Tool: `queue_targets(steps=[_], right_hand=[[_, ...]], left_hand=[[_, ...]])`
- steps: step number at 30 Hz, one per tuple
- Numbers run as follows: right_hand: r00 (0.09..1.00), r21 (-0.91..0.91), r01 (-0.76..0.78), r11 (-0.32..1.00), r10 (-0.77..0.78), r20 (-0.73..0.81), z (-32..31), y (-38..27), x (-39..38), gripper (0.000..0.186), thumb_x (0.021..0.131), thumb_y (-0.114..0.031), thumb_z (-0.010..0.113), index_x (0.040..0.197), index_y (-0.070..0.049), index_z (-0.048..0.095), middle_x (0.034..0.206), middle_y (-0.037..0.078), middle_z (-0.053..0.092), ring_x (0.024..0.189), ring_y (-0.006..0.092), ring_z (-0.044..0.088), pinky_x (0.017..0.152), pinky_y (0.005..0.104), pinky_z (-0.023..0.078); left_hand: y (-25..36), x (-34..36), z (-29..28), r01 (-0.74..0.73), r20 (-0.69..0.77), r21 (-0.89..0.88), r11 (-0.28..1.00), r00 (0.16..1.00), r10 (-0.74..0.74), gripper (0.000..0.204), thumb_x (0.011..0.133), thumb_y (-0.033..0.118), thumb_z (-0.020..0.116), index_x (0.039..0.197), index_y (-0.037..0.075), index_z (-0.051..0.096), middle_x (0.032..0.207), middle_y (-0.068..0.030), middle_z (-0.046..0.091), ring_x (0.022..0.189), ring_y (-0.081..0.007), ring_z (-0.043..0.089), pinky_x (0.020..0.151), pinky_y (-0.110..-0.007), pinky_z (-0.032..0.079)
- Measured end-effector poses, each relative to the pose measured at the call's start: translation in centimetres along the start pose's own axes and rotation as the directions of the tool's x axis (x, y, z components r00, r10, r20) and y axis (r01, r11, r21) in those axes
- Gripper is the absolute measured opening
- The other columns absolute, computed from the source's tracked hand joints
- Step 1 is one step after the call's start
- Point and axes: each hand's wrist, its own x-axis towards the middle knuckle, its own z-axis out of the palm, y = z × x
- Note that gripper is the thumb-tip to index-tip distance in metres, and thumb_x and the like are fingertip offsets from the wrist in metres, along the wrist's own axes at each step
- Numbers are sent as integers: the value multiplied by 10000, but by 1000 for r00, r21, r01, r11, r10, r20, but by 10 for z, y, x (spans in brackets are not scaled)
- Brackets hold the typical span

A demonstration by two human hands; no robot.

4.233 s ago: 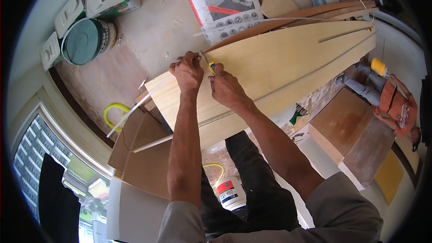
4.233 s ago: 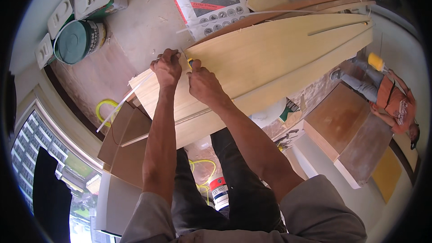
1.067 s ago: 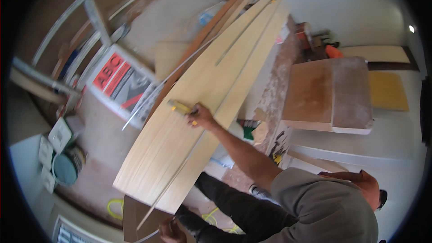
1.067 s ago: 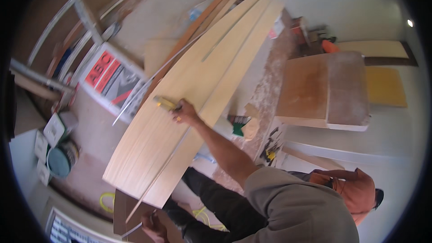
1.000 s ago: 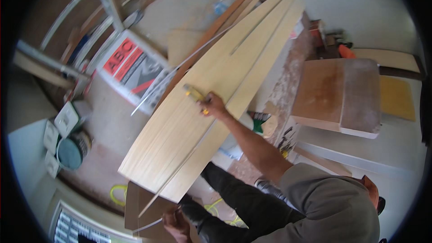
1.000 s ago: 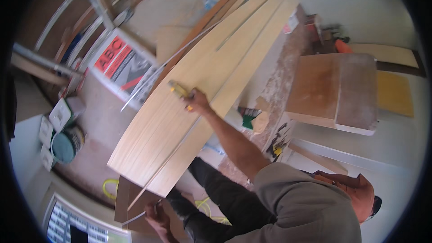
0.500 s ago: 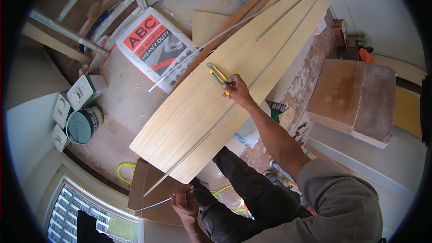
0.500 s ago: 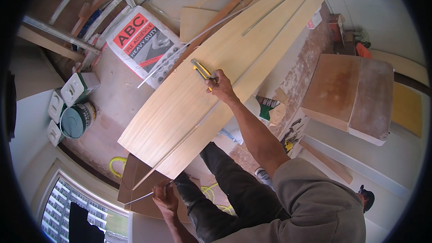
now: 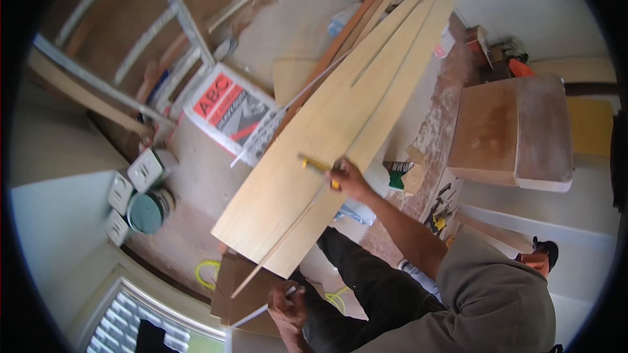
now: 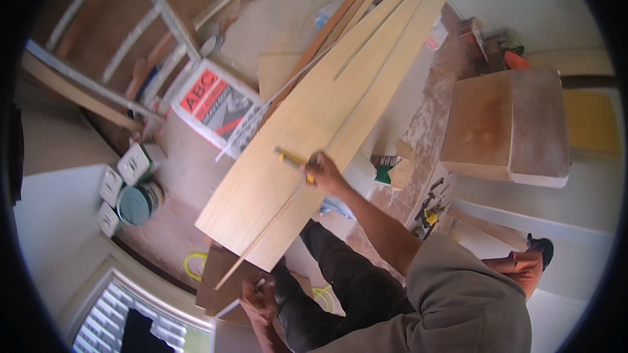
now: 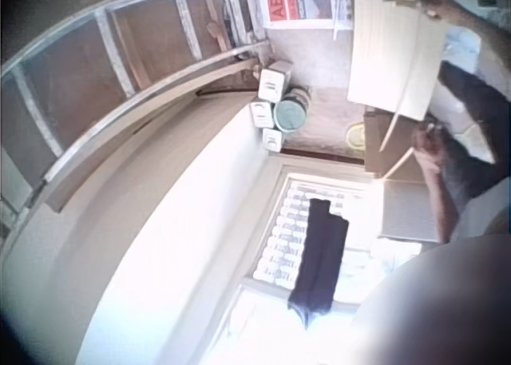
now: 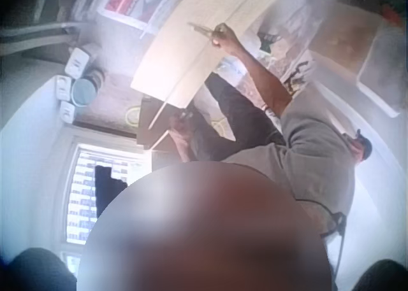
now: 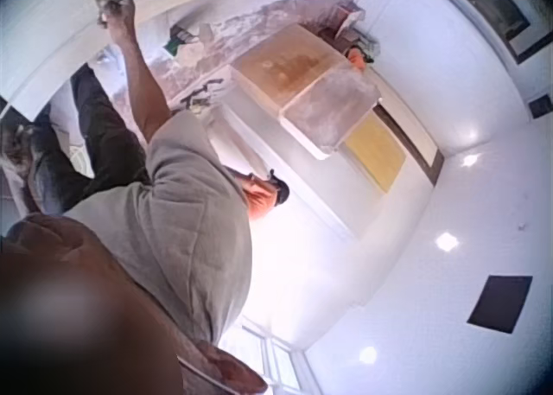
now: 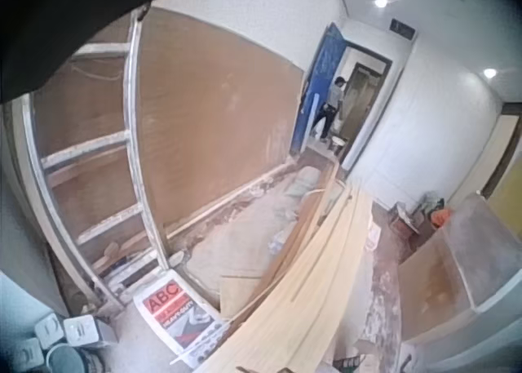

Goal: The person uses a utility knife to cut a thin strip of wood along a marked line on a larger wooden board. They repeatedly measure, align, and cut the strip, then remove the cut piece and set it aside. The work occurs on a makeshift workbench in a room under renovation.

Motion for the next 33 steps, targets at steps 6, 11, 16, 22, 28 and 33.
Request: queue_targets(steps=[6, 11, 16, 22, 28, 33], right_hand=[[953, 170, -121, 978, 67, 294, 66, -75, -209, 268, 1000, -262, 695, 1081, -94, 502, 838, 67, 610, 625, 143, 604, 509, 275, 472], [895, 203, -31, 979, -64, 442, 103, -110, -354, 268, 1035, -239, 647, 1119, -73, 454, 847, 65, 625, 690, 144, 667, 573, 284, 502], [817, 259, 192, 946, -301, 492, 132, -147, -440, 312, 1060, -301, 607, 1150, -37, 467, 854, 67, 660, 693, 136, 681, 602, 283, 546], [778, 18, 497, 868, -454, 434, 121, -189, -497, 350, 1070, -338, 579, 1144, -10, 482, 825, 97, 689, 709, 161, 733, 600, 294, 580], [783, -68, 534, 843, -462, 417, 102, -199, -525, 395, 1080, -394, 541, 1139, -7, 486, 846, 88, 680, 735, 173, 730, 650, 323, 618], [866, 266, 332, 905, -404, 295, 64, -174, -534, 410, 1093, -425, 501, 1119, -17, 492, 1117, 122, 658, 989, 211, 696, 809, 360, 609]], left_hand=[[82, -12, -46, -160, 70, 51, 986, 985, 157, 479, 858, 302, 829, 1177, 2, 634, 931, -116, 729, 684, -210, 644, 603, -345, 513], [126, -44, -80, 8, 246, -377, 926, 965, 92, 661, 924, 472, 767, 1285, -59, 608, 850, -107, 716, 602, -112, 568, 527, -283, 461], [215, -96, -138, 77, 276, -229, 970, 961, -11, 333, 950, 337, 723, 1099, 42, 687, 959, -117, 689, 832, -267, 654, 751, -393, 540], [237, -128, -161, -32, 231, -279, 960, 968, 99, 417, 927, 232, 730, 1275, 29, 624, 1009, -82, 669, 830, -183, 602, 733, -366, 520], [273, -146, -154, -380, 174, -145, 914, 899, 402, 391, 908, 138, 736, 1258, 4, 625, 1007, -108, 682, 855, -189, 624, 710, -334, 520], [333, -184, -135, -512, 213, 59, 857, 845, 490, 467, 923, 304, 750, 1268, 19, 616, 1025, -121, 703, 822, -188, 635, 693, -331, 522]])
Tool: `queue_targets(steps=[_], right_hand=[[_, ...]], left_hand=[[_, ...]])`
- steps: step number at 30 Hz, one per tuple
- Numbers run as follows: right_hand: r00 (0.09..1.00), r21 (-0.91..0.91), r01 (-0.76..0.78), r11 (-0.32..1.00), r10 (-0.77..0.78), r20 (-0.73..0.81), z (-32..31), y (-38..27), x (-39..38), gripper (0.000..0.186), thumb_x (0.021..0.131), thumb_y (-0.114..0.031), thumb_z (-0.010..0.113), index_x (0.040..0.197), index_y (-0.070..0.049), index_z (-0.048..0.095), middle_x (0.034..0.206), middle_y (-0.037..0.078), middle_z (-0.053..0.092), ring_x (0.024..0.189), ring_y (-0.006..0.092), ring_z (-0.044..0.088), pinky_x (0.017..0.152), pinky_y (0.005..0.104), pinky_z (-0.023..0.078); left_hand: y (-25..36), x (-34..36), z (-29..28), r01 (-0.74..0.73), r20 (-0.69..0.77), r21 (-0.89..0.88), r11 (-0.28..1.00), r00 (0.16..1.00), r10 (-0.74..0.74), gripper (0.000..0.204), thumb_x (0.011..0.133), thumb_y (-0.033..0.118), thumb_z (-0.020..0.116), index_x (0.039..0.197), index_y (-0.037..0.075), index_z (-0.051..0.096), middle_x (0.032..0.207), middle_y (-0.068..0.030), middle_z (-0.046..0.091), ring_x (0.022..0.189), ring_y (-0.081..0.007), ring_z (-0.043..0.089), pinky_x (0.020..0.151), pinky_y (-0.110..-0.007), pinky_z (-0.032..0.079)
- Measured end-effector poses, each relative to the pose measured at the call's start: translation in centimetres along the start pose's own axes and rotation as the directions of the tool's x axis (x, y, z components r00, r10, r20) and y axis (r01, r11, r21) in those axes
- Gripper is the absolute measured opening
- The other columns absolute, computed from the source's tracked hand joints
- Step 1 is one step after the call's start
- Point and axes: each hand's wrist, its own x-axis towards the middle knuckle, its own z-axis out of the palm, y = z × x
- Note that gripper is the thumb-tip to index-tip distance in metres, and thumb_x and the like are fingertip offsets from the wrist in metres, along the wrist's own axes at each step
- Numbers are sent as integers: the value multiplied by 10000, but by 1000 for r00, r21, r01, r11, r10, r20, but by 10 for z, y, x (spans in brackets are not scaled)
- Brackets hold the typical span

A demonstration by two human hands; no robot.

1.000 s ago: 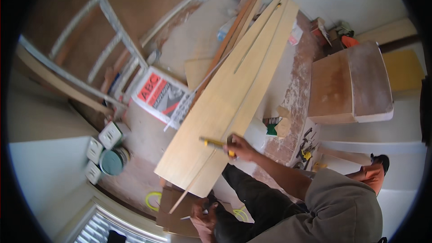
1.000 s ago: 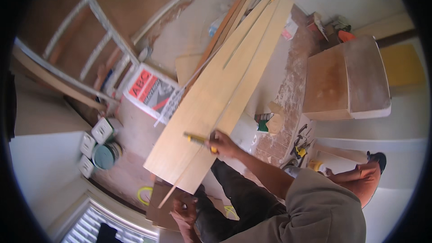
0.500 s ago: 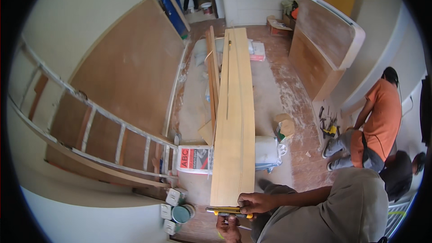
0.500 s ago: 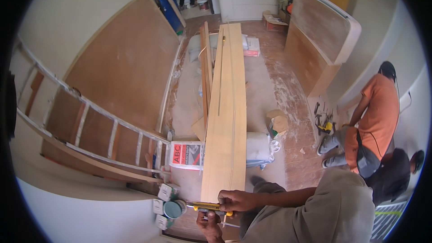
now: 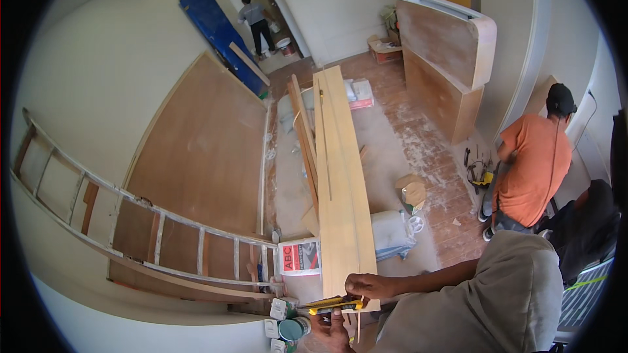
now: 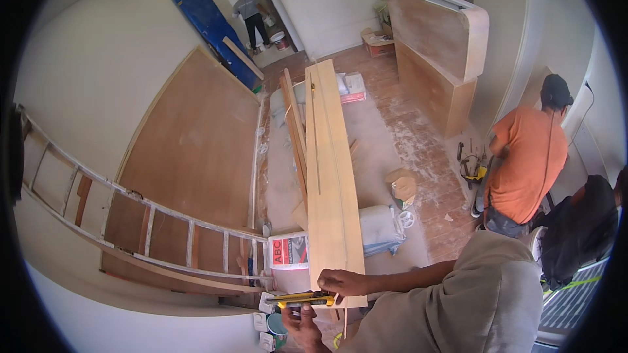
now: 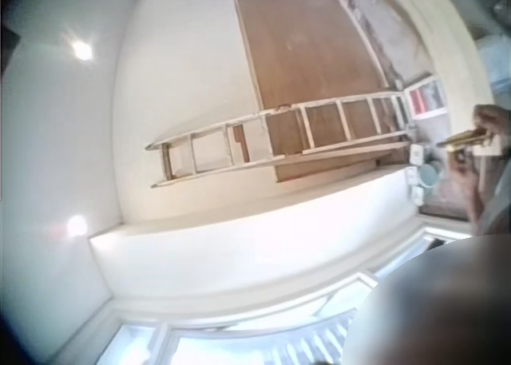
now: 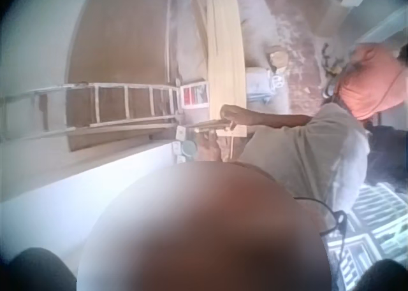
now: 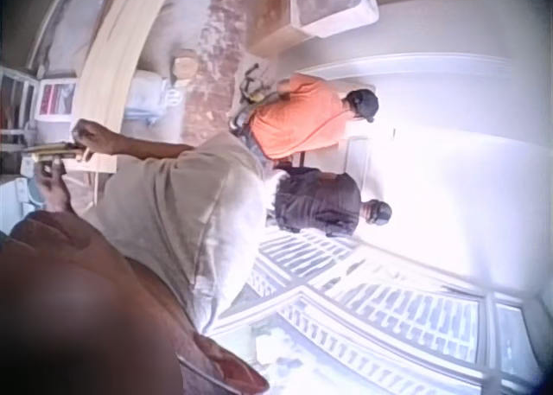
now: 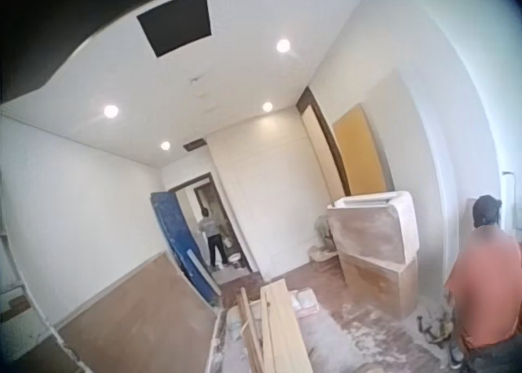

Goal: The person uses a utility knife to cut a thin strip of wood along a marked line on a larger wooden board. They repeatedly measure, align, and cut the strip, then remove the cut piece and set it aside. The work occurs on a makeshift workbench in a room under renovation.

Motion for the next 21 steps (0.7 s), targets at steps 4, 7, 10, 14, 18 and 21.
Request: queue_targets(steps=[4, 7, 10, 14, 18, 21], right_hand=[[846, -377, 532, 758, -450, 287, -44, 44, -11, 360, 1104, -279, 507, 1331, 1, 497, 1346, 178, 562, 1268, 256, 521, 1078, 371, 415], [939, -460, 335, 822, -252, 234, -36, 3, -49, 289, 1085, -216, 543, 1270, 4, 564, 1136, 158, 665, 1080, 267, 641, 948, 368, 495], [969, -493, 239, 837, -173, 176, -63, -4, -71, 226, 1069, -190, 555, 1210, -23, 613, 990, 134, 693, 943, 257, 685, 838, 393, 523], [933, -640, 304, 706, -356, 50, -111, 8, -104, 257, 1063, -185, 556, 1257, -32, 628, 1089, 143, 710, 1026, 249, 695, 893, 383, 531], [978, -37, 171, 985, -174, -114, -147, -1, -132, 487, 1116, -388, 423, 1421, -26, 531, 1308, 158, 650, 1228, 259, 633, 1060, 397, 483], [980, 450, 157, 879, -197, 43, -163, -14, -139, 628, 1107, -496, 372, 1509, -17, 411, 1295, 131, 646, 1161, 249, 648, 995, 415, 514]], left_hand=[[32, 18, 49, -81, -57, -742, 665, 997, 59, 634, 865, 466, 818, 1204, -25, 603, 1028, -177, 706, 728, -162, 627, 601, -289, 512], [62, 25, 68, -136, -75, -851, 507, 987, 140, 563, 952, 388, 734, 1287, -26, 551, 1110, -225, 679, 834, -222, 657, 665, -305, 549], [65, 33, 87, -55, 7, -941, 334, 984, 180, 497, 1009, 315, 663, 1347, -18, 517, 1141, -226, 674, 844, -220, 647, 650, -284, 533], [72, 35, 120, 0, 48, -955, 297, 987, 154, 508, 960, 309, 725, 1305, -21, 551, 1129, -221, 688, 800, -186, 636, 642, -283, 526], [70, 31, 143, 11, 174, -797, 603, 962, 212, 391, 911, 190, 780, 1203, -18, 626, 1054, -131, 716, 759, -120, 630, 675, -265, 525], [92, 23, 166, 38, 371, -611, 790, 896, 243, 337, 865, -51, 779, 1171, 4, 649, 981, -19, 703, 804, -69, 608, 703, -226, 495]])
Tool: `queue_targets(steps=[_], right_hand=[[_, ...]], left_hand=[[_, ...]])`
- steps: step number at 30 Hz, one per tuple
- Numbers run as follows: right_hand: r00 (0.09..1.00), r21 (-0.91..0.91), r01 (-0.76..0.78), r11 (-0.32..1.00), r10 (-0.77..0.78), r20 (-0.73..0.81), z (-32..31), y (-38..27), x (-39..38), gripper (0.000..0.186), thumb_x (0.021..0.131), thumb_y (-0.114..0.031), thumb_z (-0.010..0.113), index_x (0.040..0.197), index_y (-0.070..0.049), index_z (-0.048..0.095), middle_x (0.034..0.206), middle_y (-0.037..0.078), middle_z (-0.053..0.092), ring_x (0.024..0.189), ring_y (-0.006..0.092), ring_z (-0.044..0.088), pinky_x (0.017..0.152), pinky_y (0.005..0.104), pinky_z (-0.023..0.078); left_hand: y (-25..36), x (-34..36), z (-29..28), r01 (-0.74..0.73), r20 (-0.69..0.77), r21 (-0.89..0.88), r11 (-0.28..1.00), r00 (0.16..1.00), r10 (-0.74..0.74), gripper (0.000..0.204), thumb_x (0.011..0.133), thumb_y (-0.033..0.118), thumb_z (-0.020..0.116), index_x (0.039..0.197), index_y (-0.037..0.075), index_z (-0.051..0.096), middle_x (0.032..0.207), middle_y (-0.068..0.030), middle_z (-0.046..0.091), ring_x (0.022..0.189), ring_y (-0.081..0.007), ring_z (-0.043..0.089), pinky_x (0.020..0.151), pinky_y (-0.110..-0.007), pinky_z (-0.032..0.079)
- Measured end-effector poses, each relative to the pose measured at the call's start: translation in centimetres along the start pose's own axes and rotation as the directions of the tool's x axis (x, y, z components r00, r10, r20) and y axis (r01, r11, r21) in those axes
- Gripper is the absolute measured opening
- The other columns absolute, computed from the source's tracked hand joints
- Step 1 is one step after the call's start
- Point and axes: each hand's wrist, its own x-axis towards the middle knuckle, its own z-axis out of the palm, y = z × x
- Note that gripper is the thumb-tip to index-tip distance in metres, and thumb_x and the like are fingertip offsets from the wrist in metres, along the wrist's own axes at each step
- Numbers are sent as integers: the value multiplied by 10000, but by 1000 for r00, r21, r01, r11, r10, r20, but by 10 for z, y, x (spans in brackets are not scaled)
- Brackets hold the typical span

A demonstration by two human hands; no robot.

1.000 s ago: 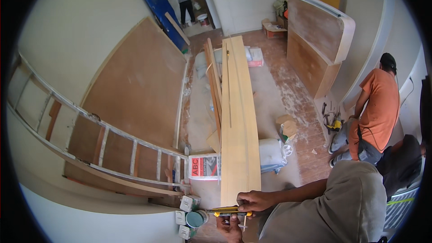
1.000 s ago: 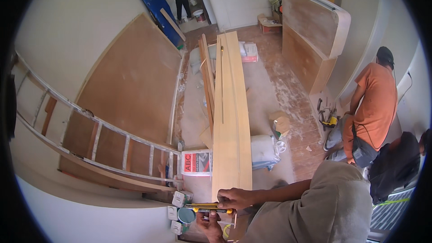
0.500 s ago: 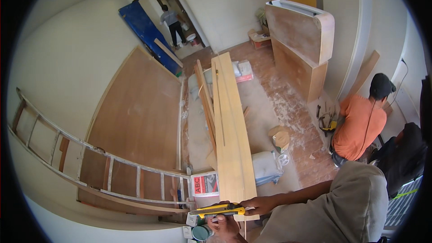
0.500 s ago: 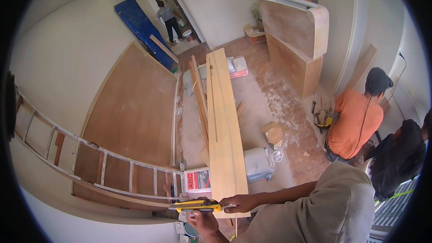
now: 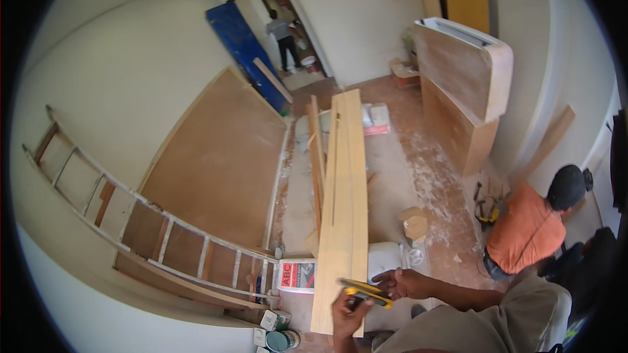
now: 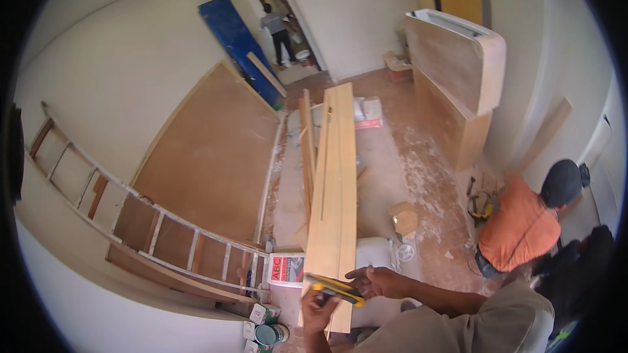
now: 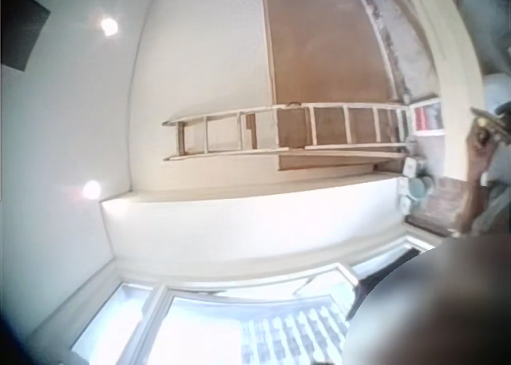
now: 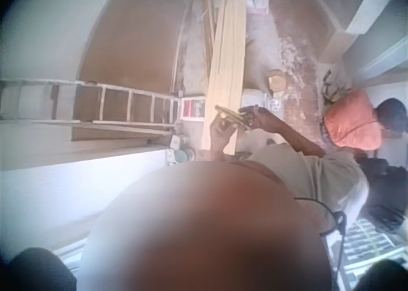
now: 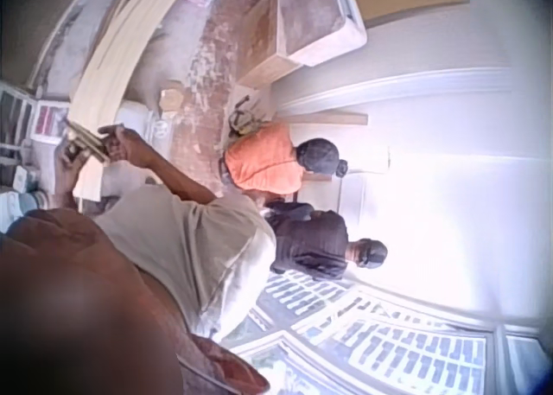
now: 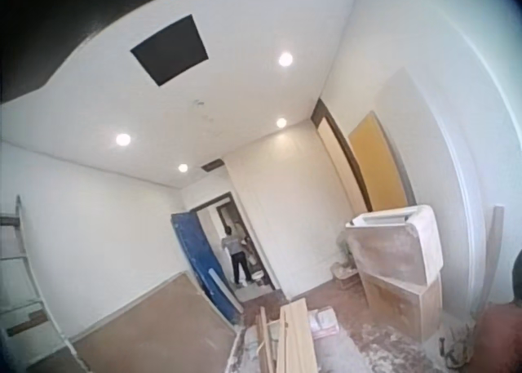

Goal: The person uses a utility knife to cut a thin strip of wood along a marked line on a larger wooden board. They repeatedly measure, align, and cut the strip, then remove the cut piece and set it aside. The work occurs on a makeshift workbench in a room under renovation.

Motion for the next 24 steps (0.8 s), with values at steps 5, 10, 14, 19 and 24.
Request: queue_targets(steps=[5, 10, 14, 19, 24], right_hand=[[997, -304, -38, 952, 16, -75, 2, 2, -16, 487, 1118, -481, 368, 1196, -31, 534, 934, 68, 630, 773, 154, 663, 724, 307, 531], [992, -218, -78, 973, 54, -116, -10, 16, -26, 511, 1129, -442, 358, 1376, -15, 490, 1099, 115, 657, 948, 186, 685, 829, 342, 546], [992, -439, -69, 896, 14, -127, 0, 23, -16, 582, 1112, -387, 443, 1556, -22, 350, 1382, 153, 571, 1275, 235, 587, 1043, 367, 490], [994, -835, 104, 540, -37, 100, 1, 31, -1, 543, 1067, -293, 568, 1526, -43, 422, 1293, 119, 627, 1189, 195, 608, 1027, 344, 475], [981, -876, 192, 443, -82, 174, 3, 35, 6, 295, 1035, -190, 618, 1286, -36, 592, 1092, 111, 673, 1014, 215, 670, 872, 383, 531]], left_hand=[[-6, 2, 43, 95, 72, 365, 926, 989, -130, 394, 883, 64, 822, 1231, -21, 660, 973, -47, 728, 834, -76, 658, 729, -245, 562], [-41, -1, 34, 222, -36, 434, 873, 973, -230, 332, 896, 165, 830, 1118, -26, 676, 826, -9, 679, 637, -25, 516, 545, -222, 413], [-78, 1, 8, 147, -302, 89, 985, 946, -114, 257, 897, 97, 805, 1082, 1, 654, 825, -13, 678, 624, -43, 504, 544, -225, 404], [-31, 13, 23, -52, -360, -375, 926, 928, -93, 258, 958, 212, 683, 1144, 46, 613, 952, -121, 722, 818, -223, 697, 655, -305, 539], [-27, 13, 11, -222, -419, -551, 805, 907, -36, 369, 912, 215, 724, 1184, -2, 600, 1047, -174, 710, 948, -331, 707, 742, -431, 581]])
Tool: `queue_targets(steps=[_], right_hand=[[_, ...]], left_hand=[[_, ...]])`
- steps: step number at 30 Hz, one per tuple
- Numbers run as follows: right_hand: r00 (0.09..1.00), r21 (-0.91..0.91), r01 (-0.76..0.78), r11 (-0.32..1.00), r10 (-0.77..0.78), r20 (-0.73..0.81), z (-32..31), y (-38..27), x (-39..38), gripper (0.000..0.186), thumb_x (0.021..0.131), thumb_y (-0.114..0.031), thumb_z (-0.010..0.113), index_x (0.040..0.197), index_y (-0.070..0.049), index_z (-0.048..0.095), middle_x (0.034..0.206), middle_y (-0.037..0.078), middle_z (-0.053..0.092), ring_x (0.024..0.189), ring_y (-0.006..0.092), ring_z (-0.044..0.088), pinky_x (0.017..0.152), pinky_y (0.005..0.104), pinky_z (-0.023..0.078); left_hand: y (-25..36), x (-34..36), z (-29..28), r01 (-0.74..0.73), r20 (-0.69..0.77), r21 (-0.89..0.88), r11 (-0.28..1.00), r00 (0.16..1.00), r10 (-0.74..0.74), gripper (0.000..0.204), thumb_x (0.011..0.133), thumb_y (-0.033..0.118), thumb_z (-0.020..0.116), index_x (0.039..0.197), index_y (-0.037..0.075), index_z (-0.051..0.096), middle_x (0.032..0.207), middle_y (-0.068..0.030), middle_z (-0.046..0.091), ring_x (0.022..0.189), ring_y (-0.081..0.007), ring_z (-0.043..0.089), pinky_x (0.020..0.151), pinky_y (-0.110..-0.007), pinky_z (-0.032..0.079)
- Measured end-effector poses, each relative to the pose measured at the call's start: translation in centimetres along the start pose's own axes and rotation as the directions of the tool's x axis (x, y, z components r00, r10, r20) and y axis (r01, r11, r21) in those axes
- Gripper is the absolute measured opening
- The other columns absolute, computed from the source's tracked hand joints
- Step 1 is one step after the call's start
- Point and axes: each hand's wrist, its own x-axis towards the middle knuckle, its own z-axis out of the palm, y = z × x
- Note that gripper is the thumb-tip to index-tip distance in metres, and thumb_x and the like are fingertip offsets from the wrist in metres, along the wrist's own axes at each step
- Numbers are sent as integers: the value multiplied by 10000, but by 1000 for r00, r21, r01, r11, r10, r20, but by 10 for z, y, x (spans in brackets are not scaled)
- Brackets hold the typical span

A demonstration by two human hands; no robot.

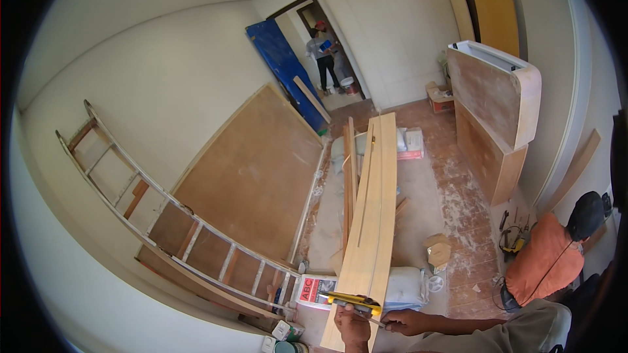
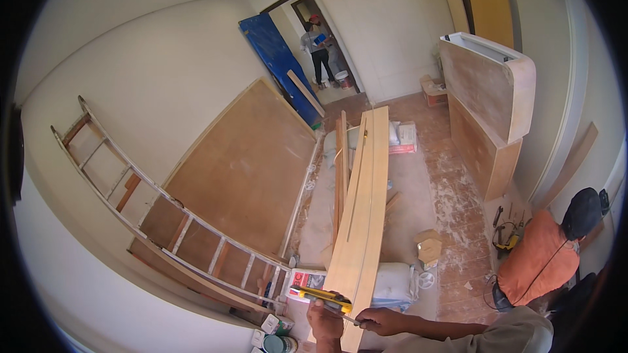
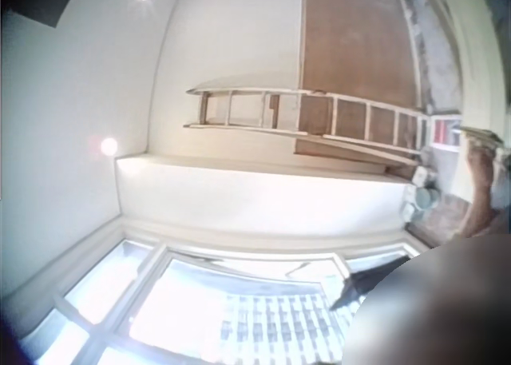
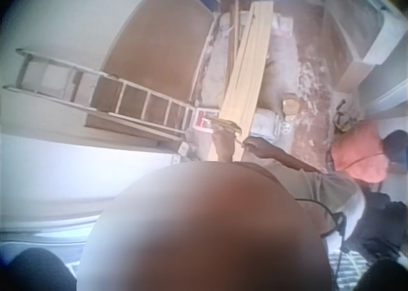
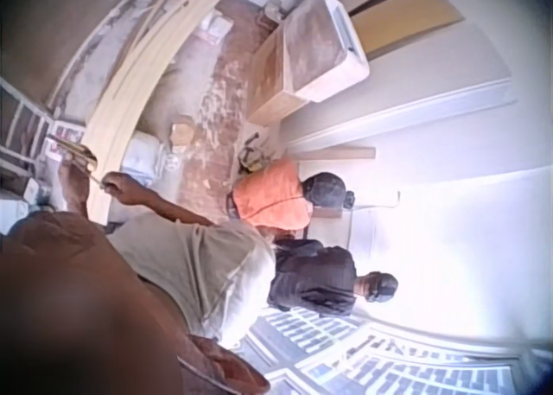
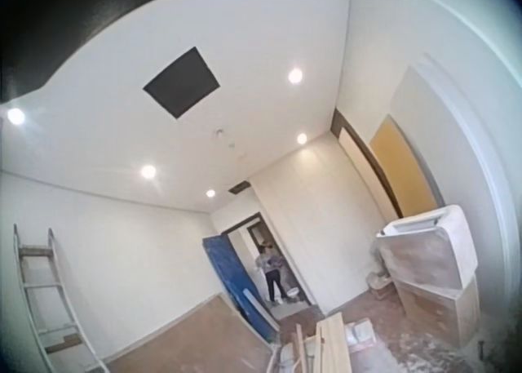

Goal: The person uses a utility knife to cut a thin strip of wood along a marked line on a larger wooden board. They repeatedly measure, align, and cut the strip, then remove the cut piece and set it aside. The work occurs on a makeshift workbench in a room under renovation.

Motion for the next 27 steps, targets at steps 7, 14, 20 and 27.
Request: queue_targets(steps=[7, 14, 20, 27], right_hand=[[966, 6, -100, 995, 99, -237, -22, 9, -29, 175, 1019, -176, 596, 1100, -26, 635, 1027, 156, 675, 990, 323, 675, 885, 394, 519], [881, -92, -148, 985, 89, -464, -64, 10, -47, 84, 1000, -79, 572, 1040, -5, 572, 928, 142, 740, 845, 279, 740, 761, 384, 573], [900, -75, -178, 981, 132, -416, -64, 12, -29, 107, 1018, -129, 590, 1018, -22, 596, 900, 142, 747, 831, 259, 726, 758, 369, 551], [932, 94, -139, 986, 163, -324, -39, 21, -17, 137, 1065, -92, 525, 1105, 28, 577, 957, 112, 735, 862, 148, 683, 795, 300, 542]], left_hand=[[68, 6, -95, -169, 37, -53, 984, 985, 171, 487, 922, 362, 643, 1280, 33, 630, 1274, -204, 666, 1223, -395, 623, 991, -544, 545], [26, -124, -192, 333, -344, 535, 777, 925, -160, 367, 970, 351, 610, 1255, 124, 655, 1077, -83, 710, 922, -229, 673, 791, -458, 558], [-130, -375, -363, 238, -421, 837, -493, 856, -301, 280, 943, 217, 593, 1177, 85, 669, 1013, -110, 676, 934, -251, 657, 768, -444, 542], [-119, -439, -269, 299, -310, 951, -85, 905, -290, 267, 894, 166, 612, 1133, 59, 663, 1032, -156, 680, 966, -347, 649, 856, -454, 544]])
